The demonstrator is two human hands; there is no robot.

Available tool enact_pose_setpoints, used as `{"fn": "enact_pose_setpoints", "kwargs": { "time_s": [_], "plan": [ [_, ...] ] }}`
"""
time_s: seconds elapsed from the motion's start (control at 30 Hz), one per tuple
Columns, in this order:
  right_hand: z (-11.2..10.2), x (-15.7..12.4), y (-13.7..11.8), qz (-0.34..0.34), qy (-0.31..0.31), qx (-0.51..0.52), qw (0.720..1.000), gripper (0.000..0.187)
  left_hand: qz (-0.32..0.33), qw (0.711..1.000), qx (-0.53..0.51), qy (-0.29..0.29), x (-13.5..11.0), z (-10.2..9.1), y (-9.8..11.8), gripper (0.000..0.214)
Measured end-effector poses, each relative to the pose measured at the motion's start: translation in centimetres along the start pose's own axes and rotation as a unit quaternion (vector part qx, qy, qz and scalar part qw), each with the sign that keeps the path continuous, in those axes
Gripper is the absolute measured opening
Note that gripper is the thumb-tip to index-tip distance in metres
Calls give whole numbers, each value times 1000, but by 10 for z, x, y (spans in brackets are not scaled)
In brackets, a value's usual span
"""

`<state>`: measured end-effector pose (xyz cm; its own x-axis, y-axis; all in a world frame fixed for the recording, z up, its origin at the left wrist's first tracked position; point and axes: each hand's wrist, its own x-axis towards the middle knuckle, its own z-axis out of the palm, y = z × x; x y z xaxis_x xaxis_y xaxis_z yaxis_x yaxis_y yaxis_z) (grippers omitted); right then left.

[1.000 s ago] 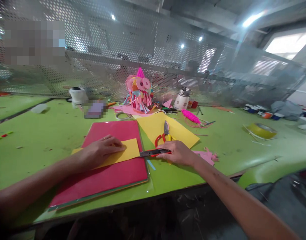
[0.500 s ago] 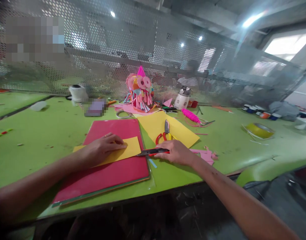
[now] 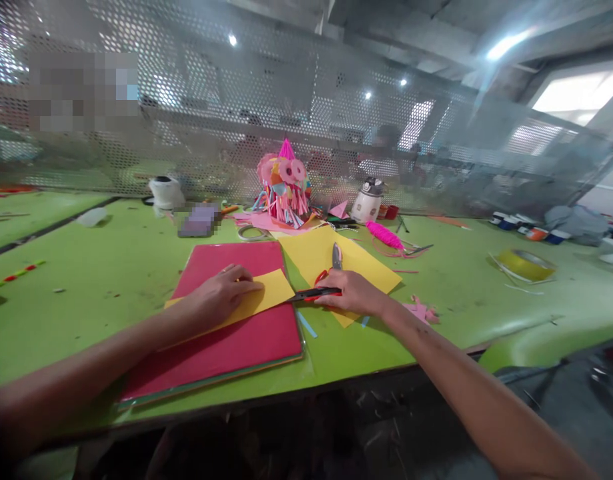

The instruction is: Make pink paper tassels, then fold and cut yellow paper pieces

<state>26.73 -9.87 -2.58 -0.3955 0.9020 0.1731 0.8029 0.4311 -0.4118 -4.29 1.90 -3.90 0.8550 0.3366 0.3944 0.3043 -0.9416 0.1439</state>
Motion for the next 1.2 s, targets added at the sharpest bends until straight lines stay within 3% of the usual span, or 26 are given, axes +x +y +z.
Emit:
{"fn": "enact_pose_setpoints", "kwargs": {
  "time_s": [0.2,0.43,0.63,0.83,1.2],
  "plan": [
    [6,-4,-2,-15,23,-18,999,37,77,992,-60,-75,-20,-28,-24,32],
    [9,-10,-9,-5,29,-21,999,37,105,992,-76,-5,-39,-12,-33,35],
    [12,-21,-14,28,36,-42,998,37,110,989,-98,-4,-38,-11,-37,34],
    [10,-14,-13,-1,30,-38,999,35,108,989,-103,-3,-39,-9,-39,35],
    [4,-24,-16,15,36,-37,999,35,128,987,-99,17,-37,-11,-35,33]
  ]
}}
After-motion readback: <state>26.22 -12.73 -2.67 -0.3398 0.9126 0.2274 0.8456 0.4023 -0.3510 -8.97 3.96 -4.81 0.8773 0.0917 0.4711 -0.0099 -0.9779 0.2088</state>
